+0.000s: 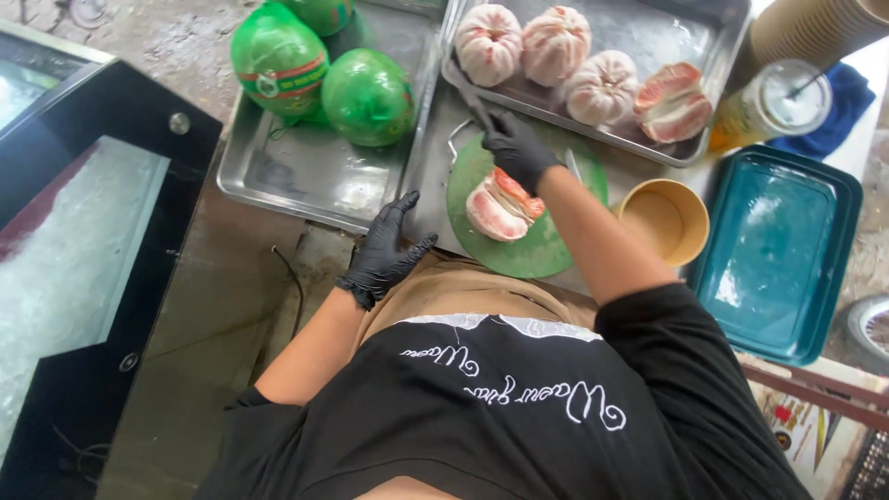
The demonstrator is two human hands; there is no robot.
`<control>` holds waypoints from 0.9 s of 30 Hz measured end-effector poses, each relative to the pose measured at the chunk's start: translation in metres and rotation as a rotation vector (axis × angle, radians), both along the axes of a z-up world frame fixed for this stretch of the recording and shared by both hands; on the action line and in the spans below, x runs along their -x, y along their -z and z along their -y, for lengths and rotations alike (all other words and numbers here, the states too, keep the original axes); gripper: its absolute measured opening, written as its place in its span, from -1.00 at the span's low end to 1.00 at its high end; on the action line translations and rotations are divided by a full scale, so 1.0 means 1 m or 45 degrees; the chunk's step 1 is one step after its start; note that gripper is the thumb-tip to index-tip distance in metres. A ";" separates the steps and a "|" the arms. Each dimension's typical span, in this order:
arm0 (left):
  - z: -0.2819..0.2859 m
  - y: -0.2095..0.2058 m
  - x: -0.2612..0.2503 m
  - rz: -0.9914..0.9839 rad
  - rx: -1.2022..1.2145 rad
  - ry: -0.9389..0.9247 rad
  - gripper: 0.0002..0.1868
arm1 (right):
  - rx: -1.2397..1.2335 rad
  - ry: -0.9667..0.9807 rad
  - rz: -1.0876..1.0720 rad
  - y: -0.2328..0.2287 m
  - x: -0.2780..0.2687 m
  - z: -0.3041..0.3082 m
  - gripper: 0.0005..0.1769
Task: Peeling and removing segments from a pomelo fruit.
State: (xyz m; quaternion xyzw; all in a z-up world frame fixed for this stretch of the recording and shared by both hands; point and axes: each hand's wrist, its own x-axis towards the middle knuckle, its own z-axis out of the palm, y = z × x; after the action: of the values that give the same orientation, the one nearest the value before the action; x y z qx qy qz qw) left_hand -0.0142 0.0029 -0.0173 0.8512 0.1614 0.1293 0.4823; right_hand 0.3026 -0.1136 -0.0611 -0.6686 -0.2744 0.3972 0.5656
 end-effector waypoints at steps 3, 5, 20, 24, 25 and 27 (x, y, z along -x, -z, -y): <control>-0.018 0.017 0.005 -0.057 -0.279 -0.068 -0.18 | 0.325 -0.080 0.668 -0.004 0.016 -0.056 -0.59; -0.027 0.014 0.012 -0.191 -0.607 -0.221 -0.12 | 0.232 0.028 0.961 0.013 0.027 -0.069 -0.67; -0.058 -0.009 0.072 0.732 -0.331 -0.791 -0.46 | 0.030 -0.672 1.392 -0.034 0.192 -0.077 -0.31; -0.011 -0.017 0.035 0.696 -0.053 -0.481 -0.42 | -0.148 -0.441 1.475 -0.051 0.166 0.006 -0.35; -0.002 -0.022 0.021 0.509 0.100 -0.343 -0.34 | -0.194 -0.334 1.342 -0.055 0.154 0.037 -0.43; 0.013 -0.015 -0.006 0.309 0.247 -0.162 -0.25 | -0.226 -0.191 1.210 -0.057 0.139 0.101 -0.51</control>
State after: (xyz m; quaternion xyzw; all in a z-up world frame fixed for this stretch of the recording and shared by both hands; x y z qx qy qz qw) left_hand -0.0083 -0.0098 -0.0018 0.7669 0.1674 0.2454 0.5689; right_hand 0.1632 -0.2143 -0.0044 -0.7034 -0.5826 0.0626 0.4023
